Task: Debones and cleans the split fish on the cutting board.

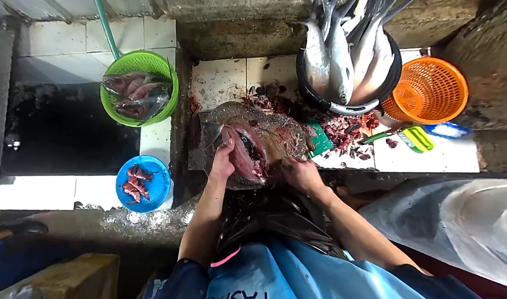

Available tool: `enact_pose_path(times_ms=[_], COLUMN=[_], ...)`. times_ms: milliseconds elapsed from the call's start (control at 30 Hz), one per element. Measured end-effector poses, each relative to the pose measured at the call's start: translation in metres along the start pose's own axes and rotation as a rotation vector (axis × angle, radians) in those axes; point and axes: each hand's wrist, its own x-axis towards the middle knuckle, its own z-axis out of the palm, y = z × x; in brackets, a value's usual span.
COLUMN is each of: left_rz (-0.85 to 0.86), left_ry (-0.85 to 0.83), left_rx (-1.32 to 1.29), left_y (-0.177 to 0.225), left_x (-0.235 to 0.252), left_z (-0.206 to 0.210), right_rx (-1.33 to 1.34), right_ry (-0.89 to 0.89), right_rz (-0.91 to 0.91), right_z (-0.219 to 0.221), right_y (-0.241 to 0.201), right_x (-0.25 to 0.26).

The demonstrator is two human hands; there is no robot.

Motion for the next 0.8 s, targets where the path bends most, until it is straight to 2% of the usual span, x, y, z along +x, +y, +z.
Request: enact_pose_path(times_ms=[33, 100, 133, 167, 233, 300, 367, 467, 533, 600, 667, 800], left_rz=[0.039, 0.097, 0.067, 0.008, -0.068, -0.043, 0.0, 0.032, 0.0, -0.051, -0.114, -0.173], left_ry=[-0.001, 0.075, 0.134, 0.187, 0.283, 0.341, 0.373, 0.46, 0.526, 0.564, 0.568, 0.559], left_rx=[0.149, 0.719, 1.016, 1.208, 1.34, 1.378, 1.416, 1.211, 0.848, 0.519, 0.318, 0.209], left_y=[0.004, 0.004, 0.001, -0.001, -0.002, 0.005, 0.017, 0.021, 0.001, -0.015, -0.018, -0.012], left_x=[0.004, 0.001, -0.003, -0.006, -0.004, 0.012, 0.035, 0.059, 0.061, 0.059, 0.063, 0.064], left_z=[-0.007, -0.02, -0.023, -0.022, -0.02, -0.018, -0.016, -0.01, -0.004, 0.008, 0.017, 0.025], right_rx=[0.01, -0.028, -0.076, -0.13, -0.196, -0.212, -0.112, 0.344, 0.813, 1.144, 1.212, 1.175], right_ry=[0.045, 0.212, 0.193, 0.092, -0.099, -0.076, 0.014, 0.024, -0.117, -0.279, -0.367, -0.379], right_rz=[0.024, -0.032, -0.014, 0.041, 0.103, 0.044, 0.017, 0.159, 0.195, 0.107, 0.048, 0.094], right_z=[-0.001, 0.001, 0.002, 0.005, 0.018, 0.025, 0.019, -0.009, -0.024, -0.023, -0.015, 0.0], right_y=[0.021, 0.055, 0.069, 0.08, 0.101, 0.114, 0.105, 0.045, 0.002, -0.027, -0.047, -0.058], right_x=[-0.01, -0.045, -0.063, -0.08, -0.113, -0.139, -0.148, -0.116, -0.077, -0.045, -0.021, -0.005])
